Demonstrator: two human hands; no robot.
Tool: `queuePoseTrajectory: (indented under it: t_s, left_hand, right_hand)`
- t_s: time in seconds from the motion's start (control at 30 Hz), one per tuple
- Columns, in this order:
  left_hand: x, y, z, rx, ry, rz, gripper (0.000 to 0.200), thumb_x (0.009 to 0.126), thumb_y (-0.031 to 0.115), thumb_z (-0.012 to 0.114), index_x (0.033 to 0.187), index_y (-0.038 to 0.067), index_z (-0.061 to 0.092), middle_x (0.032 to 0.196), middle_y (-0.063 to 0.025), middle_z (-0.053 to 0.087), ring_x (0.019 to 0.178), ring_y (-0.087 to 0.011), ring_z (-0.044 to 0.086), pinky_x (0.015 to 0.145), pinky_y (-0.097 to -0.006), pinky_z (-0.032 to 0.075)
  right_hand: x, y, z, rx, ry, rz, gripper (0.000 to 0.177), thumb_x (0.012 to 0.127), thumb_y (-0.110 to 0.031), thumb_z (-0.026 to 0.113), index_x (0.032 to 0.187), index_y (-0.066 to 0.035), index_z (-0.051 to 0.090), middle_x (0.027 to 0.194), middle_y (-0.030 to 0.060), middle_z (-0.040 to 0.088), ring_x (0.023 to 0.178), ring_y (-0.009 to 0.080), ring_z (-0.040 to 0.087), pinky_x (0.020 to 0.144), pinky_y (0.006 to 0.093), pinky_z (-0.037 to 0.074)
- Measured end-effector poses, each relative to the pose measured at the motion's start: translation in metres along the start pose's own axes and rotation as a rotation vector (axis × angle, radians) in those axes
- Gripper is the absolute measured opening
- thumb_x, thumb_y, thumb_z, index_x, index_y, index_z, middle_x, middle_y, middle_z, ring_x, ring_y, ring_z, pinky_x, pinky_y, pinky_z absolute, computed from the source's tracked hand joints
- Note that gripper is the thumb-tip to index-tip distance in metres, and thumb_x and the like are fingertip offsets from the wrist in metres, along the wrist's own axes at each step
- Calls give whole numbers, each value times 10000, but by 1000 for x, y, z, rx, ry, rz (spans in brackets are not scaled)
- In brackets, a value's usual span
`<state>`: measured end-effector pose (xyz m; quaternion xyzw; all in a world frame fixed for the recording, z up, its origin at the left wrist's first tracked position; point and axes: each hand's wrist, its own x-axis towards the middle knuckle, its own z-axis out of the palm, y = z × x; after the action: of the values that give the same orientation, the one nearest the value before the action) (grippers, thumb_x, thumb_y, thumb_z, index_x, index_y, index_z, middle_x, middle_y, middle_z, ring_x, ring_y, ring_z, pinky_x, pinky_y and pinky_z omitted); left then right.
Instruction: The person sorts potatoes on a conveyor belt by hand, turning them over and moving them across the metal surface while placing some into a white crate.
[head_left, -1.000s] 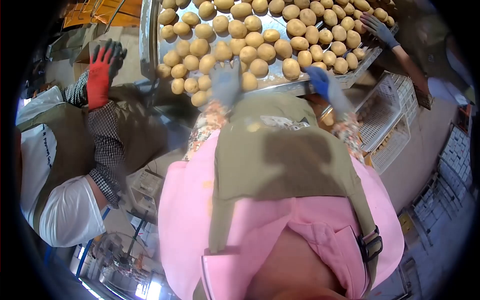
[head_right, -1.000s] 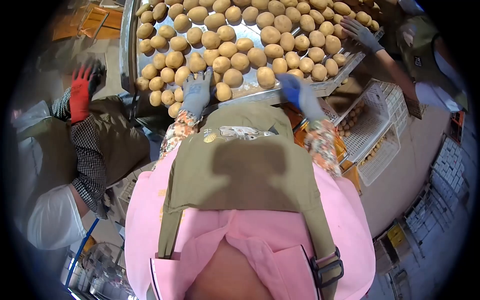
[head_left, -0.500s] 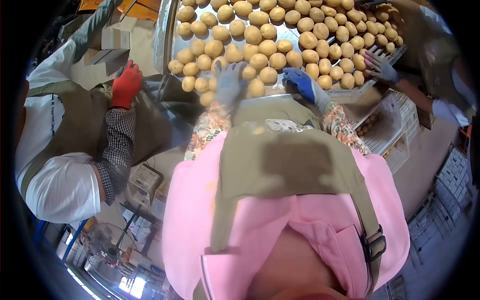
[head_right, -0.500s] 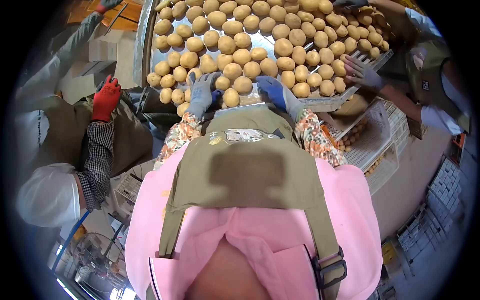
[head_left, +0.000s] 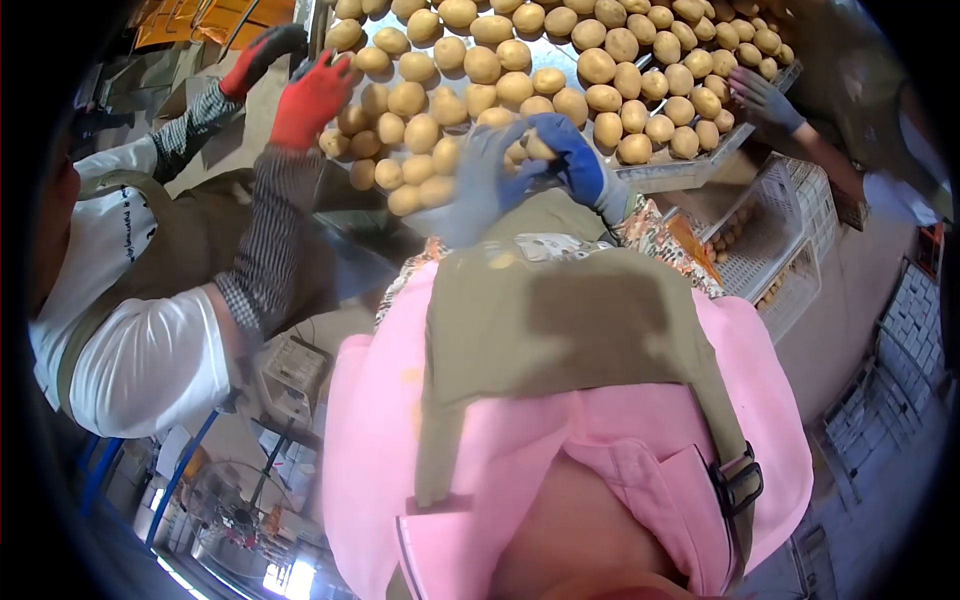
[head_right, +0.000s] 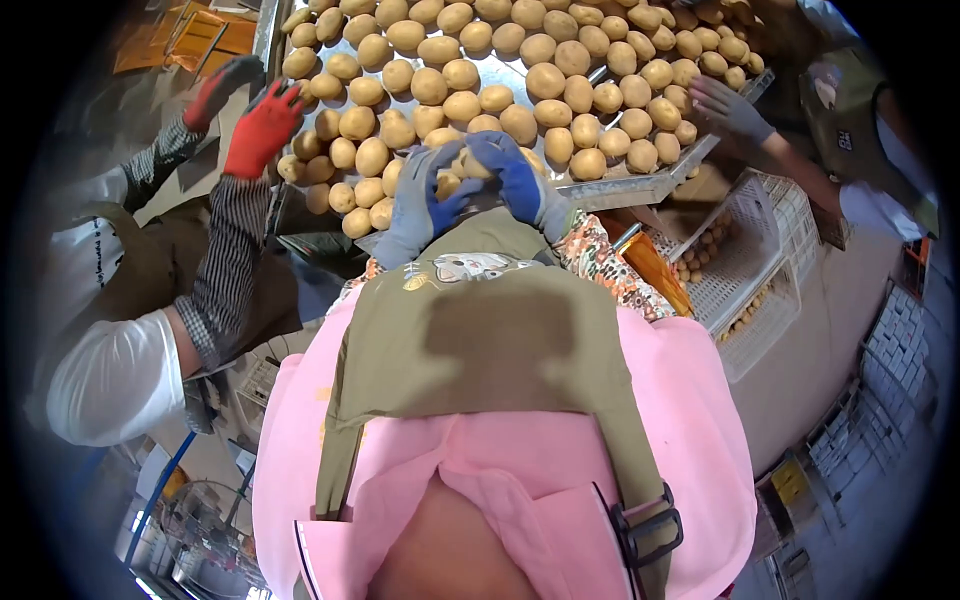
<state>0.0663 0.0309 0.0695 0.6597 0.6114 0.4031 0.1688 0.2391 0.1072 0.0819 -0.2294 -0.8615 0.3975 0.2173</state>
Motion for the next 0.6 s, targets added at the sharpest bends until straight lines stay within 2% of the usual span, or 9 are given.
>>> queuePoseTrajectory:
  t_s: [0.07, 0.1, 0.13, 0.2, 0.27, 0.33, 0.47, 0.53, 0.6]
  left_hand:
    - [-10, 10, 0, 43, 83, -21, 534, 779, 200, 771, 1252, 100, 544, 1111, -131, 615, 1063, -316, 578, 927, -437, 460]
    - [-18, 6, -1, -290, 113, -301, 489, 828, 182, 738, 1258, 56, 539, 1150, -128, 616, 1092, -268, 575, 941, -390, 459]
    - [-25, 1, -4, -623, 141, -582, 448, 877, 164, 705, 1263, 12, 535, 1190, -126, 617, 1120, -219, 572, 955, -343, 458]
    - [-33, -22, -19, -502, 127, -612, 396, 938, 169, 634, 1273, -8, 521, 1208, -116, 606, 1081, -169, 583, 883, -274, 491]
    - [-39, -44, -37, -762, 227, -971, 380, 944, 193, 619, 1254, -11, 536, 1207, -138, 610, 1076, -196, 594, 897, -294, 489]
    - [-53, -71, -44, -347, 157, -784, 375, 940, 202, 616, 1244, -6, 548, 1199, -151, 614, 1061, -225, 605, 903, -321, 487]
    - [-42, -72, -35, 292, 65, -316, 383, 891, 211, 638, 1218, 20, 583, 1161, -189, 628, 1048, -336, 612, 945, -407, 461]
    - [-35, -57, -18, 255, -5, -220, 402, 872, 227, 596, 1235, 59, 558, 1291, -208, 538, 1197, -385, 485, 1027, -495, 335]
    - [-42, -65, 5, 530, -357, -179, 596, 883, 451, 569, 1423, 235, 436, 1515, -130, 328, 1391, -402, 275, 1123, -611, 146]
  right_hand:
    - [-20, 10, 5, 829, 190, 546, 436, 862, -41, 641, 1277, -95, 519, 1187, 91, 552, 1058, 202, 561, 915, 323, 488]
    - [-30, 9, -3, 995, 224, 560, 406, 863, -46, 642, 1251, -78, 528, 1151, 111, 555, 1016, 218, 578, 879, 318, 495]
    - [-40, 8, -15, 236, 253, 223, 301, 925, -104, 568, 1222, -59, 546, 1151, 105, 558, 1019, 209, 578, 882, 324, 476]
    - [-89, 28, -30, 1115, 353, 604, 303, 933, -145, 612, 1210, -44, 539, 1076, 35, 595, 965, 148, 569, 865, 273, 474]
    - [-151, 58, -63, 625, 64, 726, 296, 993, -265, 512, 1175, -40, 574, 1068, 49, 610, 966, 159, 568, 872, 289, 463]
    - [-183, 52, -98, 335, -278, 951, 329, 990, -308, 511, 1166, -45, 599, 1110, 68, 622, 1023, 189, 587, 919, 317, 454]
    - [-187, 49, -89, 59, -107, 1062, 320, 999, -281, 493, 1190, -44, 592, 1106, 63, 628, 1025, 192, 593, 934, 336, 463]
    - [-135, 37, -64, 777, 306, 942, 311, 988, -234, 509, 1215, -33, 580, 1091, 69, 619, 1009, 199, 588, 936, 338, 469]
    - [-82, 48, -34, 12, 31, 335, 285, 956, -131, 541, 1220, -30, 578, 1082, 84, 603, 992, 226, 574, 938, 333, 464]
